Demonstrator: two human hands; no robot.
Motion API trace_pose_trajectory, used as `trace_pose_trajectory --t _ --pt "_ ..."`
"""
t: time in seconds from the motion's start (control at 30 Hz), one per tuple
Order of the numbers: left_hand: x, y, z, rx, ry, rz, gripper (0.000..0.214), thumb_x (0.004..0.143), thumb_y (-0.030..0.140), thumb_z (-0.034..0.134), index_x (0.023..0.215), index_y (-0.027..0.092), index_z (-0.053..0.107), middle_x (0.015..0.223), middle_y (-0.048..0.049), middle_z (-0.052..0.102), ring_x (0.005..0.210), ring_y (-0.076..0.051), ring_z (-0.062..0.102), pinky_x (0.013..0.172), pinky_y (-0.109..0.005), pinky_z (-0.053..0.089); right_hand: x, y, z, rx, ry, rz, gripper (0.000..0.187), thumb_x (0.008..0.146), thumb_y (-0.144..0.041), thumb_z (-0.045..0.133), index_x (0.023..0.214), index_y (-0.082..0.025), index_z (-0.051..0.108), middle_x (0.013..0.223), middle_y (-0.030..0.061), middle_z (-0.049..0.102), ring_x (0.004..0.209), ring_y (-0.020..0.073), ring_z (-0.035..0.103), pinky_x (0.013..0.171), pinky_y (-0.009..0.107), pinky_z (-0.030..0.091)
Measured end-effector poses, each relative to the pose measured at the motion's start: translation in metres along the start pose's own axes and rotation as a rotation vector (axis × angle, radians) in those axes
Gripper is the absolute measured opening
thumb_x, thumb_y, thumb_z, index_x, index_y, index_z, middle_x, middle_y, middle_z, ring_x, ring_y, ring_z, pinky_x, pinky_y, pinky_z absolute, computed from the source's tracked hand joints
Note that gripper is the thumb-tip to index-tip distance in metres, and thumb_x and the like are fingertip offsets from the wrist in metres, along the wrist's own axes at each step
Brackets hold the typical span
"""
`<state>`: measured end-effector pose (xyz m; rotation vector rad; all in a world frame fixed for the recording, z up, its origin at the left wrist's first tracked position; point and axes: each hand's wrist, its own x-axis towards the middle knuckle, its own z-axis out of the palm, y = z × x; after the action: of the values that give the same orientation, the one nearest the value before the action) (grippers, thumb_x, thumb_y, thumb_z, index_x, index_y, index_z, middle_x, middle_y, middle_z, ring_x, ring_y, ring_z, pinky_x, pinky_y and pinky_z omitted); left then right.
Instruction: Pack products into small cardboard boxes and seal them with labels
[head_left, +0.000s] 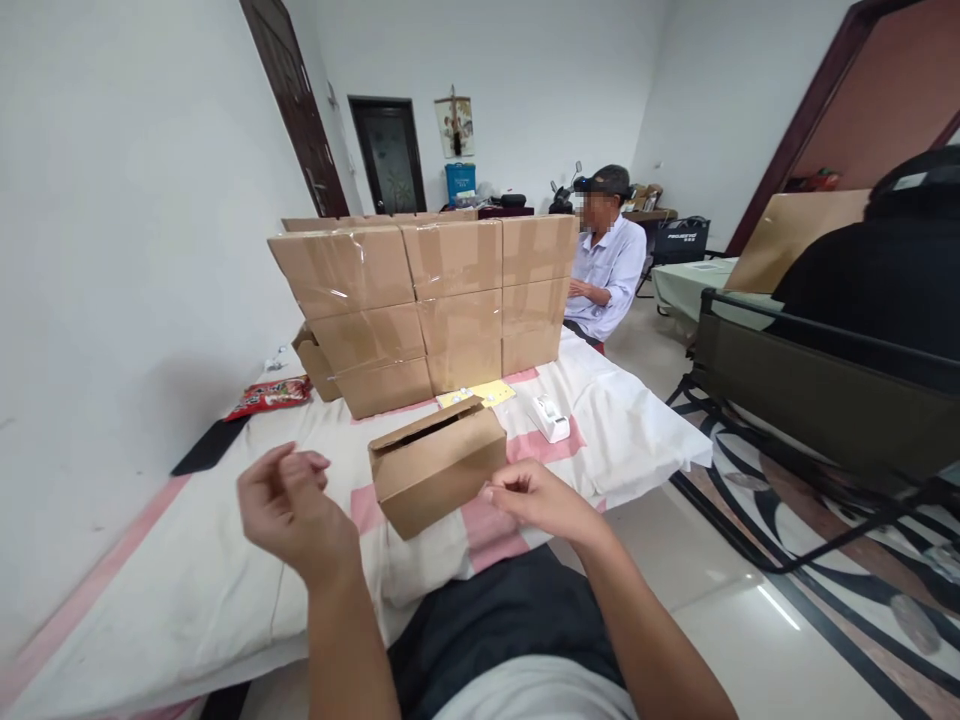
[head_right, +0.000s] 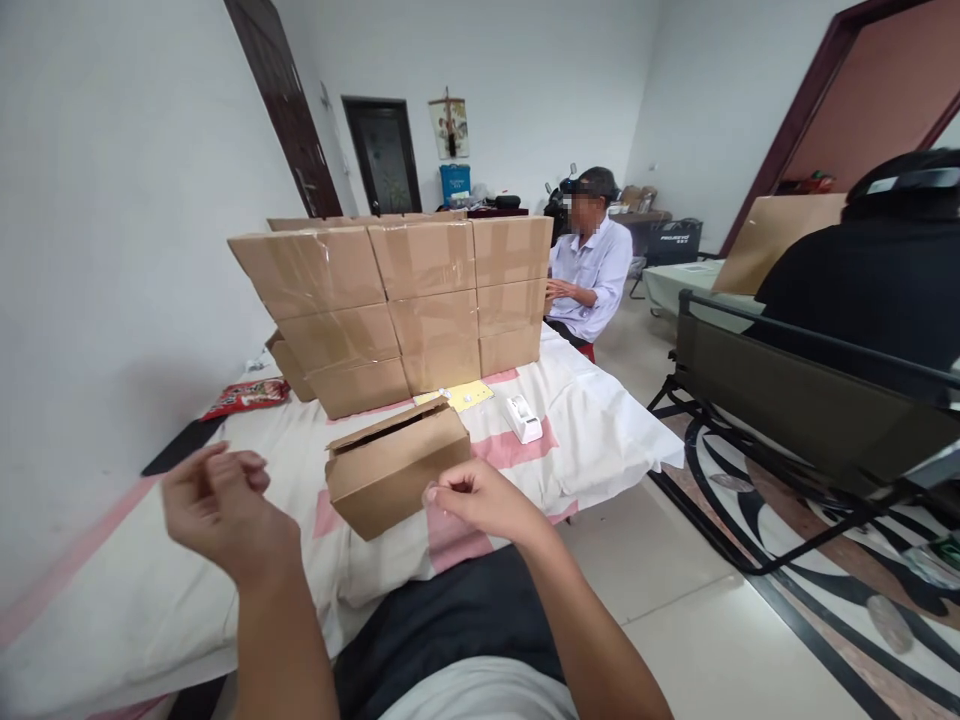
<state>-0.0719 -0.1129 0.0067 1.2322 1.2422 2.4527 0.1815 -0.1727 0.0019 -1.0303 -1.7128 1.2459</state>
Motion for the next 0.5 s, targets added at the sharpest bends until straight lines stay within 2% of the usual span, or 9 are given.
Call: trace_pose_trajectory --t 0.07,0.13,0.17,0.2,0.23,0.3,0.37,0.4,0.5 --pt "-0.009 0.011 -0.005 0.028 -0.447 -0.043 0.026 0.094 0.043 0.064 0.106 0.02 0.065 0.088 -0.0041 0.069 0.081 -0.018 0.065 0.068 -0.029 0.051 0.001 -0.001 -0.001 -0.093 -0.057 0.017 0.043 0.092 -0.031 0.057 0.06 -0.021 0.03 0.06 -0.0067 0.024 0.057 0.0083 0.024 0.054 0.026 0.019" --pt "-0.028 0.019 -0.006 0.018 -0.936 -0.057 0.032 0.093 0.044 0.064 0.117 0.023 0.068 0.115 -0.0097 0.073 0.096 -0.022 0.068 0.083 -0.033 0.055 0.002 -0.005 -0.005 -0.219 -0.16 0.008 0.041 0.091 -0.028 0.057 0.059 -0.02 0.031 0.058 -0.0071 0.025 0.056 0.008 0.023 0.053 0.027 0.018" --pt "-0.04 0.021 -0.005 0.003 -1.131 -0.073 0.037 0.092 0.045 0.066 0.124 0.025 0.067 0.126 -0.0109 0.071 0.103 -0.024 0.068 0.088 -0.035 0.055 0.003 -0.008 -0.008 -0.281 -0.227 -0.015 0.041 0.09 -0.027 0.058 0.058 -0.02 0.032 0.057 -0.0072 0.026 0.055 0.0079 0.024 0.052 0.027 0.018" --pt "-0.052 0.021 -0.004 0.0 -1.269 -0.102 0.043 0.091 0.045 0.068 0.129 0.027 0.066 0.132 -0.011 0.069 0.107 -0.025 0.067 0.091 -0.036 0.055 0.003 -0.011 -0.012 -0.337 -0.298 -0.044 0.041 0.089 -0.026 0.059 0.057 -0.019 0.034 0.057 -0.0074 0.028 0.054 0.0077 0.025 0.052 0.026 0.019" --pt "-0.064 0.021 -0.003 0.017 -1.356 -0.136 0.046 0.089 0.045 0.07 0.131 0.027 0.066 0.129 -0.0103 0.07 0.106 -0.025 0.067 0.09 -0.036 0.054 0.003 -0.014 -0.016 -0.387 -0.36 -0.071 0.04 0.088 -0.026 0.059 0.056 -0.019 0.036 0.056 -0.0075 0.029 0.053 0.0076 0.026 0.051 0.026 0.019" --pt "-0.085 0.015 -0.003 0.096 -1.426 -0.23 0.039 0.087 0.044 0.072 0.121 0.026 0.072 0.1 -0.0059 0.076 0.086 -0.022 0.067 0.075 -0.032 0.052 0.005 -0.021 -0.024 -0.483 -0.424 -0.102 0.041 0.085 -0.023 0.061 0.053 -0.019 0.036 0.053 -0.0079 0.03 0.051 0.0075 0.025 0.05 0.027 0.018" --pt "-0.098 0.006 -0.006 0.145 -1.427 -0.334 0.028 0.088 0.046 0.068 0.099 0.022 0.077 0.068 -0.0001 0.066 0.063 -0.017 0.056 0.062 -0.028 0.043 0.009 -0.026 -0.031 -0.571 -0.424 -0.103 0.042 0.081 -0.02 0.061 0.05 -0.019 0.032 0.049 -0.0084 0.026 0.049 0.0077 0.021 0.05 0.029 0.014" --pt "-0.101 0.001 -0.008 0.146 -1.418 -0.376 0.029 0.089 0.048 0.065 0.089 0.021 0.077 0.059 0.0018 0.059 0.057 -0.015 0.05 0.059 -0.028 0.038 0.011 -0.027 -0.034 -0.602 -0.429 -0.1 0.042 0.079 -0.018 0.061 0.049 -0.019 0.031 0.048 -0.0086 0.024 0.048 0.0079 0.02 0.05 0.029 0.013" --pt "-0.101 -0.007 -0.015 0.148 -1.358 -0.388 0.035 0.091 0.047 0.062 0.074 0.019 0.072 0.054 0.0025 0.053 0.054 -0.013 0.044 0.057 -0.028 0.033 0.018 -0.023 -0.038 -0.638 -0.468 -0.093 0.04 0.075 -0.015 0.059 0.049 -0.02 0.029 0.049 -0.008 0.02 0.049 0.0086 0.019 0.05 0.03 0.013"
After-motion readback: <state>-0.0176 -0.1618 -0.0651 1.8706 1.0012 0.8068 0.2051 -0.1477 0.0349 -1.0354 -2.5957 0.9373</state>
